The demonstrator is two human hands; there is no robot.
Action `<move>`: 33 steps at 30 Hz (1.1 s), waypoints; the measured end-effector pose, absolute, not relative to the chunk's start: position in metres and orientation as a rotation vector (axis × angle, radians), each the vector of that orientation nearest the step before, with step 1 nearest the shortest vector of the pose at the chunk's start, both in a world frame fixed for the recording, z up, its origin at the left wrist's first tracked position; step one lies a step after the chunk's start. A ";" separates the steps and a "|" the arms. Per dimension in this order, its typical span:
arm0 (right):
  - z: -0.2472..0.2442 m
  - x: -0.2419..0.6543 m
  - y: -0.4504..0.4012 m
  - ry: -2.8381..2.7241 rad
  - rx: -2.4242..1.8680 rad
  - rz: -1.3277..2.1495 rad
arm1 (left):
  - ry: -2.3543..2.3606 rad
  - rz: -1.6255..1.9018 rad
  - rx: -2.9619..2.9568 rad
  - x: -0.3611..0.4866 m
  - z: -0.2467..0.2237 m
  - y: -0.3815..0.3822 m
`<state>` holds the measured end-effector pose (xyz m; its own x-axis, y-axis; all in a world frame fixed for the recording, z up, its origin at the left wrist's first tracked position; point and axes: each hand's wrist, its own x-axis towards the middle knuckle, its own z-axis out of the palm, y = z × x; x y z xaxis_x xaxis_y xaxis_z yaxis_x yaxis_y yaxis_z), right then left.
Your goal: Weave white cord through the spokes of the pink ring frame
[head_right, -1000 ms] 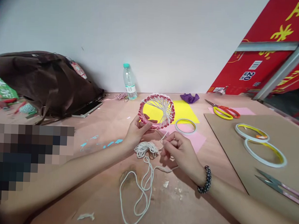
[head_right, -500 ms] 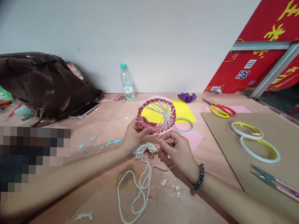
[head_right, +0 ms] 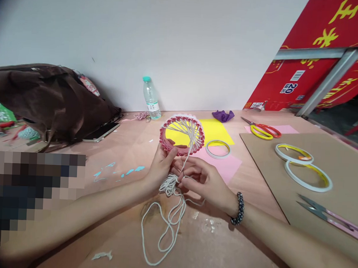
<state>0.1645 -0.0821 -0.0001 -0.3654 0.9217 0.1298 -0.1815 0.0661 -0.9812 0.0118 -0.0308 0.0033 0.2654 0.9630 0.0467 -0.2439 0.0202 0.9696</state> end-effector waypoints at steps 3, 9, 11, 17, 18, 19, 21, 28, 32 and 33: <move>-0.002 0.164 -0.084 -1.394 -0.783 1.576 | 0.831 1.171 1.166 0.012 0.003 -0.030; -0.002 0.163 -0.082 -1.382 -0.818 1.474 | 0.871 1.125 1.155 0.012 0.003 -0.030; -0.001 0.163 -0.081 -1.385 -0.874 1.415 | 0.864 1.112 1.154 0.012 0.003 -0.030; -0.001 0.165 -0.077 -1.418 -1.015 1.170 | 0.836 1.089 1.150 0.014 0.004 -0.032; -0.001 0.165 -0.077 -1.422 -1.026 1.134 | 0.836 1.079 1.159 0.014 0.004 -0.032; -0.001 0.165 -0.077 -1.425 -1.030 1.111 | 0.838 1.072 1.170 0.014 0.004 -0.032; -0.001 0.165 -0.077 -1.441 -1.013 1.109 | 0.837 1.070 1.188 0.014 0.004 -0.033; -0.006 0.166 -0.076 -1.475 -1.066 0.996 | 0.750 1.025 1.245 0.014 0.003 -0.033; -0.008 0.168 -0.076 -1.539 -1.123 0.849 | 0.737 1.024 1.233 0.015 0.001 -0.035; -0.008 0.168 -0.076 -1.549 -1.130 0.819 | 0.738 1.022 1.226 0.016 0.001 -0.036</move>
<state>0.1682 -0.0765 -0.0085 -0.0534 0.9426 0.3297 0.2583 0.3320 -0.9072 0.0156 -0.0357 0.0008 0.3906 0.9180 0.0687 -0.2236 0.0222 0.9744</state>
